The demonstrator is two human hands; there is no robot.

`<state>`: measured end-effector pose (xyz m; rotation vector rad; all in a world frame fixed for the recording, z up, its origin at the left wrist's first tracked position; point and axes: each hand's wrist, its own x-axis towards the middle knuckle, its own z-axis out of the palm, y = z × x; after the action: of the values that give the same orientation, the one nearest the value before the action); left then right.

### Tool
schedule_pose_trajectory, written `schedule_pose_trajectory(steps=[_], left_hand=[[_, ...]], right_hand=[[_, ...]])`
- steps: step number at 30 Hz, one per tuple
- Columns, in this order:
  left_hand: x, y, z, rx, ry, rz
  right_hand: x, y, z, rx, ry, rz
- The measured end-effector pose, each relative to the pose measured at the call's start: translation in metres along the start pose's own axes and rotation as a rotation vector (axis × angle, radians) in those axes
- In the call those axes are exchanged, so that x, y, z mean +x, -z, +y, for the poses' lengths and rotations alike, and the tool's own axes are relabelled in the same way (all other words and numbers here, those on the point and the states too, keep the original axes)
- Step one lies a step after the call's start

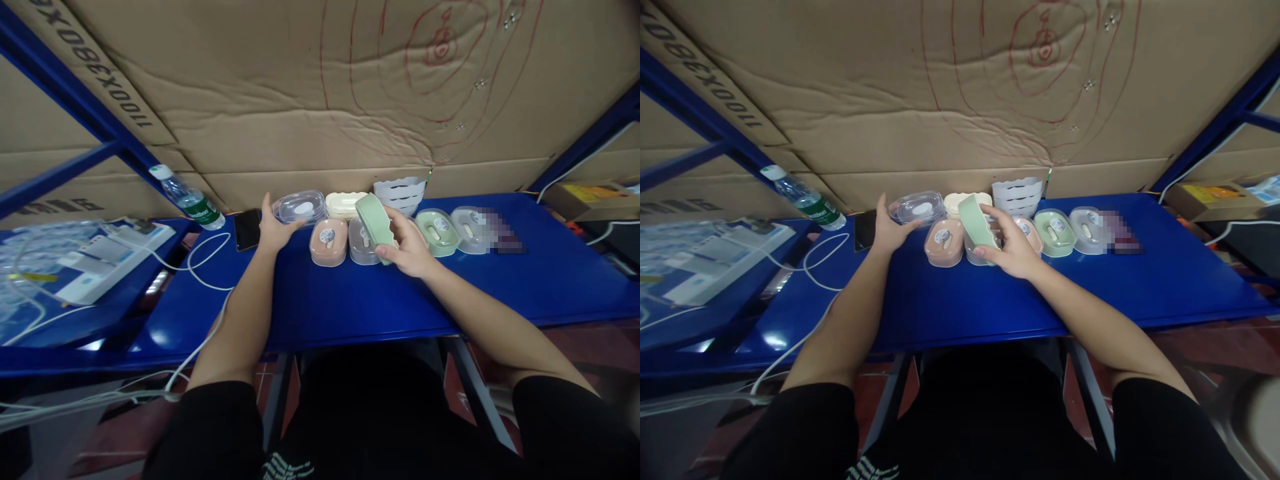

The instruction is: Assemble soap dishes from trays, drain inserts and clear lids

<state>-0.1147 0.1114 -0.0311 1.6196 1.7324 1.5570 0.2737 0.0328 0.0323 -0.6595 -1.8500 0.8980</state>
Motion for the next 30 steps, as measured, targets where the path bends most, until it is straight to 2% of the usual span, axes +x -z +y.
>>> schedule_pose_trajectory(steps=[4,11,16,19,24,30], left_hand=[[0.004,0.0,-0.001,0.022,-0.015,0.046],[0.007,-0.006,-0.003,-0.025,0.021,-0.023],[0.005,-0.002,0.007,0.074,-0.031,0.103],[0.004,0.0,0.012,0.116,-0.049,0.132],[0.004,-0.002,0.009,0.134,-0.034,0.109],[0.003,-0.006,-0.001,0.036,-0.004,0.018]], right_hand=[[0.0,0.0,-0.001,-0.02,-0.004,0.0],[0.0,-0.002,0.003,-0.005,0.014,-0.004],[-0.001,-0.002,0.003,-0.005,-0.009,0.002],[-0.001,-0.002,0.001,-0.007,-0.031,0.0],[-0.001,-0.003,0.002,0.002,-0.037,-0.001],[-0.001,-0.002,0.004,-0.005,-0.021,0.001]])
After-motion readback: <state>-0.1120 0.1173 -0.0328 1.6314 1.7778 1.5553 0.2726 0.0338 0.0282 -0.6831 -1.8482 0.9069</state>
